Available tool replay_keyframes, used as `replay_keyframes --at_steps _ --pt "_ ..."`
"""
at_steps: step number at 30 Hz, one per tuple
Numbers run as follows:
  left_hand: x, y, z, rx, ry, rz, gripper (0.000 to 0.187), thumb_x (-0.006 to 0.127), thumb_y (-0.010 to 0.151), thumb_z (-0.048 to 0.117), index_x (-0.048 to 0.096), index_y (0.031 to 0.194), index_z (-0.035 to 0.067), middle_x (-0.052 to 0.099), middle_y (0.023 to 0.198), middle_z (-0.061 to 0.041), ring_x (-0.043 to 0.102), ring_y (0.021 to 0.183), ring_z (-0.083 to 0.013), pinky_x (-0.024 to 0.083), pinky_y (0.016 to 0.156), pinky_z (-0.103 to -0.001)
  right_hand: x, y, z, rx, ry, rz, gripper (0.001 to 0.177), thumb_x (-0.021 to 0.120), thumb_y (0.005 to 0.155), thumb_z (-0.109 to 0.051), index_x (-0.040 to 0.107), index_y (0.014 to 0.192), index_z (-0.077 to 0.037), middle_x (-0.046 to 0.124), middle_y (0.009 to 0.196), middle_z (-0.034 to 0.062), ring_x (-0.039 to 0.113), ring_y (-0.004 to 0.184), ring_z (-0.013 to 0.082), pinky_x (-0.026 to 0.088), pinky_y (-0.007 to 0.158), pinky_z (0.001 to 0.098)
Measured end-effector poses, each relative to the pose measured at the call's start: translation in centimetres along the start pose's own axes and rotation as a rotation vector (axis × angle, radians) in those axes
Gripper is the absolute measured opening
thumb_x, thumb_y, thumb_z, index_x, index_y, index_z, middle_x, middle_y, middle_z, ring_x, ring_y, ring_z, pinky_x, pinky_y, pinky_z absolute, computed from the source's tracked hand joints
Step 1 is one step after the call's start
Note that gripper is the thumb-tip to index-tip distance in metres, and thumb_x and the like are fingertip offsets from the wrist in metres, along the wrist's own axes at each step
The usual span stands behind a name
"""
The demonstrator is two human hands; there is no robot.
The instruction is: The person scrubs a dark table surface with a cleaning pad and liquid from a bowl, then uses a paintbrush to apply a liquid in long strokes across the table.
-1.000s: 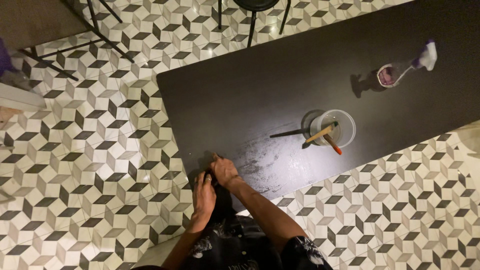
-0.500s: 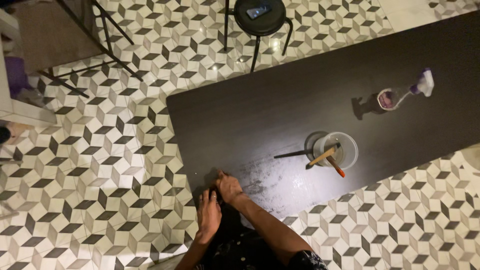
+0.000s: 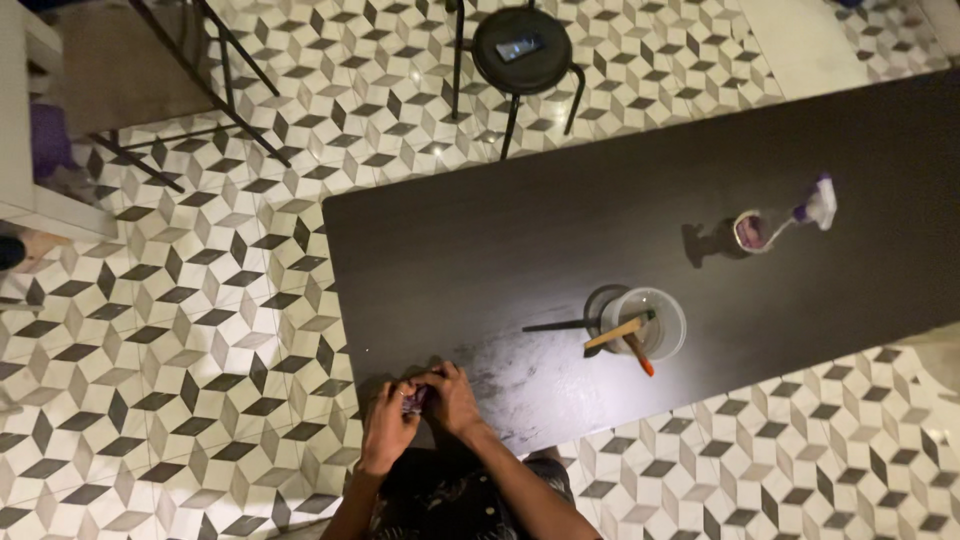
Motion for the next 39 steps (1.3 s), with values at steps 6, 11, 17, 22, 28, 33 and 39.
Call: replay_keyframes --at_steps 6,11,17,22,28,33,39 --pt "2.1 0.4 7.9 -0.099 -0.408 -0.027 0.036 0.083 0.076 0.014 0.069 0.11 0.012 0.079 0.103 -0.012 0.078 0.099 -0.0269 0.06 0.084 -0.038 -7.3 -3.3 6.7 0.006 0.188 -0.071 0.053 0.088 0.062 0.001 0.077 0.112 -0.014 0.073 0.104 0.0107 0.068 0.102 0.0305 0.051 0.097 0.0431" --pt "5.8 1.7 15.8 0.016 -0.493 0.035 0.04 0.078 0.075 0.005 0.071 0.114 0.011 0.078 0.105 -0.013 0.077 0.1 -0.0276 0.058 0.087 -0.037 -11.0 -6.1 15.0 0.306 0.929 -0.19 0.062 0.078 0.072 0.003 0.067 0.13 -0.015 0.062 0.122 0.006 0.067 0.113 0.0188 0.063 0.096 0.0363" --pt "11.7 2.6 20.8 -0.011 -0.53 0.041 0.042 0.077 0.076 0.004 0.07 0.117 0.01 0.077 0.102 -0.013 0.076 0.098 -0.0268 0.058 0.087 -0.036 -18.0 -7.8 20.4 0.247 0.32 -0.189 0.067 0.084 0.076 0.001 0.061 0.136 -0.016 0.06 0.128 0.0116 0.065 0.118 0.0244 0.054 0.103 0.0335" --pt "14.9 3.3 23.6 0.042 -0.536 0.057 0.042 0.078 0.076 0.004 0.07 0.116 0.011 0.076 0.106 -0.012 0.075 0.1 -0.0258 0.057 0.09 -0.036 -20.5 -9.5 23.2 0.295 0.236 -0.274 0.074 0.085 0.081 -0.012 0.048 0.146 -0.016 0.06 0.139 0.0131 0.06 0.127 0.0257 0.048 0.108 0.0355" --pt "15.8 3.3 25.3 0.109 -0.533 -0.012 0.053 0.074 0.075 0.001 0.065 0.127 0.013 0.071 0.121 -0.013 0.067 0.113 -0.0285 0.052 0.099 -0.038 -21.6 -11.2 23.9 0.362 0.593 -0.43 0.086 0.082 0.085 -0.027 0.034 0.155 -0.015 0.056 0.145 0.0114 0.054 0.134 0.0234 0.044 0.114 0.038" --pt "16.2 3.3 24.5 -0.013 -0.477 -0.062 0.058 0.072 0.08 0.008 0.059 0.135 0.018 0.068 0.127 -0.013 0.065 0.12 -0.0304 0.049 0.105 -0.04 -23.7 -12.7 24.6 0.474 0.52 -0.491 0.076 0.075 0.092 -0.036 0.042 0.155 -0.011 0.056 0.145 0.0089 0.053 0.134 0.0233 0.042 0.114 0.0387" --pt "15.6 4.0 24.8 -0.064 -0.403 0.038 0.073 0.084 0.081 0.029 0.049 0.142 0.007 0.061 0.134 -0.019 0.059 0.126 -0.0333 0.047 0.107 -0.046 -25.4 -15.4 27.7 0.644 0.614 -0.437 0.059 0.066 0.099 -0.034 0.058 0.148 -0.002 0.071 0.131 0.0119 0.06 0.116 0.0203 0.046 0.1 0.033"
Point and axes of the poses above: each hand's wrist, its own y-axis towards the middle knuckle, its own x-axis out of the palm, z = x × y, the point moved 10 cm from there along y, towards the middle knuckle
